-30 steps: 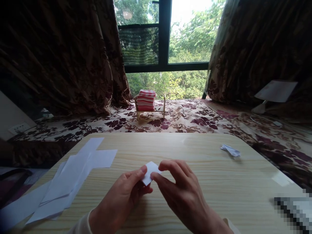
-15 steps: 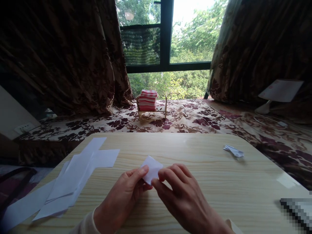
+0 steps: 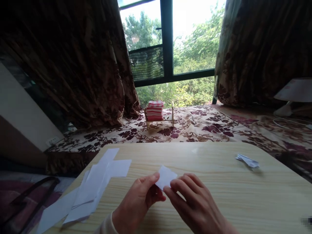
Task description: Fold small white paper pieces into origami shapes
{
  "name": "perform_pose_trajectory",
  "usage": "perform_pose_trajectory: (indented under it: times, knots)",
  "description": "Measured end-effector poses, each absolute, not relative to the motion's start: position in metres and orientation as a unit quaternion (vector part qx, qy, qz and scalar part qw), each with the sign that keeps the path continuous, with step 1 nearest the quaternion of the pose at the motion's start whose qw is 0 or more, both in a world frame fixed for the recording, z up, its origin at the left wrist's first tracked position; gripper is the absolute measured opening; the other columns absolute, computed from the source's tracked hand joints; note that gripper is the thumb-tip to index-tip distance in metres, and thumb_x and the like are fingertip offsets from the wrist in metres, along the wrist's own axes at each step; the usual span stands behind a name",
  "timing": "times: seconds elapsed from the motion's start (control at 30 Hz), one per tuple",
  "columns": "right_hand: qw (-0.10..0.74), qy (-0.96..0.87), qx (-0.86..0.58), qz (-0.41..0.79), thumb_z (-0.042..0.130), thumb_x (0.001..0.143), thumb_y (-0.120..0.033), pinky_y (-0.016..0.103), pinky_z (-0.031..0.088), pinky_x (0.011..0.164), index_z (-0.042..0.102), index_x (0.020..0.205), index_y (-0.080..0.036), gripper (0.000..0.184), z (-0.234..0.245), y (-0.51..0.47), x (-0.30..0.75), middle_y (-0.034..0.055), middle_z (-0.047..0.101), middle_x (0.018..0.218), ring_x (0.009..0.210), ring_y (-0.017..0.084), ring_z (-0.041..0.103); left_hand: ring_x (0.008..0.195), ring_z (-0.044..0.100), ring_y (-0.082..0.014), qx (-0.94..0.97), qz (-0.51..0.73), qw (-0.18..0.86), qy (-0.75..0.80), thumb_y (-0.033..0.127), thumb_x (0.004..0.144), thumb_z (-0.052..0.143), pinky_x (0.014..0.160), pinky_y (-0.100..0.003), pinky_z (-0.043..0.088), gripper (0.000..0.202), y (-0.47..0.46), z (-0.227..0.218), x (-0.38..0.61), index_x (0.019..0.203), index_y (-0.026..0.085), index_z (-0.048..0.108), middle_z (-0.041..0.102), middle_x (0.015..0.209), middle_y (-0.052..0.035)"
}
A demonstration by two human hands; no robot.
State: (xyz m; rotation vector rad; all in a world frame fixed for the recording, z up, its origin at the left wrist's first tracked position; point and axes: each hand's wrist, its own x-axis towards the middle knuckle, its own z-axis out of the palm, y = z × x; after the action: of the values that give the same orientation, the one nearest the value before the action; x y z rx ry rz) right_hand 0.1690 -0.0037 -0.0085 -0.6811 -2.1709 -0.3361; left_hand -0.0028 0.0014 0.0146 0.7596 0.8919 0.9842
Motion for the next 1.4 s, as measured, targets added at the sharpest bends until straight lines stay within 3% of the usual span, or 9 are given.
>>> perform_pose_trajectory:
  times: [0.13, 0.3, 0.43, 0.63, 1.0, 1.1, 1.2, 1.27, 1.4]
  knots:
    - [0.443, -0.847, -0.251, -0.151, 0.049, 0.084, -0.002, 0.033, 0.046, 0.074, 0.059, 0.114, -0.019, 0.036, 0.001, -0.004, 0.178, 0.0048, 0.065, 0.082, 0.072, 0.017, 0.059, 0.051, 0.049, -0.0101, 0.290, 0.428, 0.746, 0.419, 0.059, 0.059, 0.069, 0.054, -0.027, 0.046, 0.050, 0.001, 0.025, 0.003, 0.066, 0.009, 0.064, 0.056, 0.061, -0.0029]
    - [0.494, -0.814, -0.231, -0.200, 0.044, 0.089, -0.007, 0.029, 0.046, 0.066, 0.063, 0.105, -0.017, 0.027, 0.021, -0.005, 0.181, 0.0040, 0.064, 0.072, 0.064, 0.015, 0.058, 0.046, 0.046, -0.0095, 0.360, 0.445, 0.676, 0.464, 0.067, 0.052, 0.069, 0.048, -0.026, 0.043, 0.057, 0.009, 0.030, 0.003, 0.058, 0.011, 0.061, 0.053, 0.057, -0.0009]
    - [0.517, -0.790, -0.240, -0.225, 0.044, 0.089, -0.006, 0.027, 0.043, 0.059, 0.062, 0.096, -0.016, 0.022, 0.025, -0.004, 0.180, 0.0028, 0.062, 0.067, 0.057, 0.014, 0.054, 0.048, 0.044, -0.0088, 0.399, 0.457, 0.645, 0.465, 0.056, 0.052, 0.076, 0.048, -0.024, 0.039, 0.049, 0.017, 0.029, 0.003, 0.058, 0.010, 0.063, 0.048, 0.052, 0.0018]
    - [0.475, -0.816, -0.265, -0.196, 0.050, 0.085, -0.005, 0.030, 0.040, 0.062, 0.060, 0.097, -0.014, 0.019, 0.009, -0.003, 0.179, 0.0029, 0.060, 0.072, 0.062, 0.015, 0.051, 0.053, 0.046, -0.0102, 0.415, 0.442, 0.670, 0.429, 0.049, 0.064, 0.072, 0.053, -0.024, 0.041, 0.040, 0.008, 0.029, 0.009, 0.057, 0.011, 0.062, 0.051, 0.056, 0.0002]
    - [0.417, -0.842, -0.303, -0.159, 0.048, 0.089, -0.012, 0.031, 0.035, 0.060, 0.060, 0.091, -0.017, 0.014, -0.002, 0.001, 0.167, 0.0019, 0.060, 0.072, 0.064, 0.015, 0.045, 0.059, 0.046, -0.0111, 0.376, 0.418, 0.679, 0.473, 0.041, 0.055, 0.080, 0.060, -0.023, 0.045, 0.033, 0.010, 0.011, 0.002, 0.054, 0.013, 0.062, 0.052, 0.057, 0.0012]
    - [0.427, -0.836, -0.330, -0.101, 0.051, 0.086, -0.013, 0.031, 0.038, 0.064, 0.060, 0.099, -0.020, 0.017, -0.003, 0.001, 0.164, 0.0023, 0.060, 0.079, 0.069, 0.016, 0.049, 0.059, 0.045, -0.0114, 0.386, 0.435, 0.646, 0.494, 0.043, 0.053, 0.080, 0.060, -0.024, 0.043, 0.034, 0.013, 0.006, -0.002, 0.054, 0.014, 0.062, 0.051, 0.055, 0.0020]
    - [0.523, -0.770, -0.364, 0.038, 0.052, 0.085, -0.016, 0.030, 0.043, 0.070, 0.055, 0.110, -0.020, 0.026, -0.005, 0.001, 0.164, 0.0041, 0.060, 0.088, 0.078, 0.017, 0.053, 0.060, 0.046, -0.0128, 0.427, 0.432, 0.603, 0.517, 0.045, 0.061, 0.074, 0.065, -0.025, 0.042, 0.033, 0.014, 0.005, -0.005, 0.056, 0.015, 0.062, 0.051, 0.056, 0.0019]
    - [0.561, -0.694, -0.424, 0.157, 0.047, 0.089, -0.020, 0.028, 0.044, 0.071, 0.058, 0.105, -0.020, 0.019, -0.006, 0.003, 0.165, 0.0039, 0.059, 0.087, 0.078, 0.016, 0.055, 0.063, 0.045, -0.0139, 0.473, 0.423, 0.565, 0.527, 0.045, 0.066, 0.069, 0.067, -0.026, 0.039, 0.032, 0.013, 0.005, -0.006, 0.056, 0.015, 0.062, 0.050, 0.056, 0.0017]
    - [0.489, -0.633, -0.483, 0.356, 0.043, 0.091, -0.039, 0.027, 0.042, 0.065, 0.063, 0.083, -0.017, 0.031, -0.010, 0.008, 0.164, 0.0030, 0.058, 0.077, 0.071, 0.016, 0.052, 0.067, 0.044, -0.0148, 0.531, 0.426, 0.531, 0.504, 0.043, 0.071, 0.063, 0.066, -0.025, 0.035, 0.031, 0.010, 0.009, -0.004, 0.055, 0.016, 0.060, 0.054, 0.063, 0.0006]
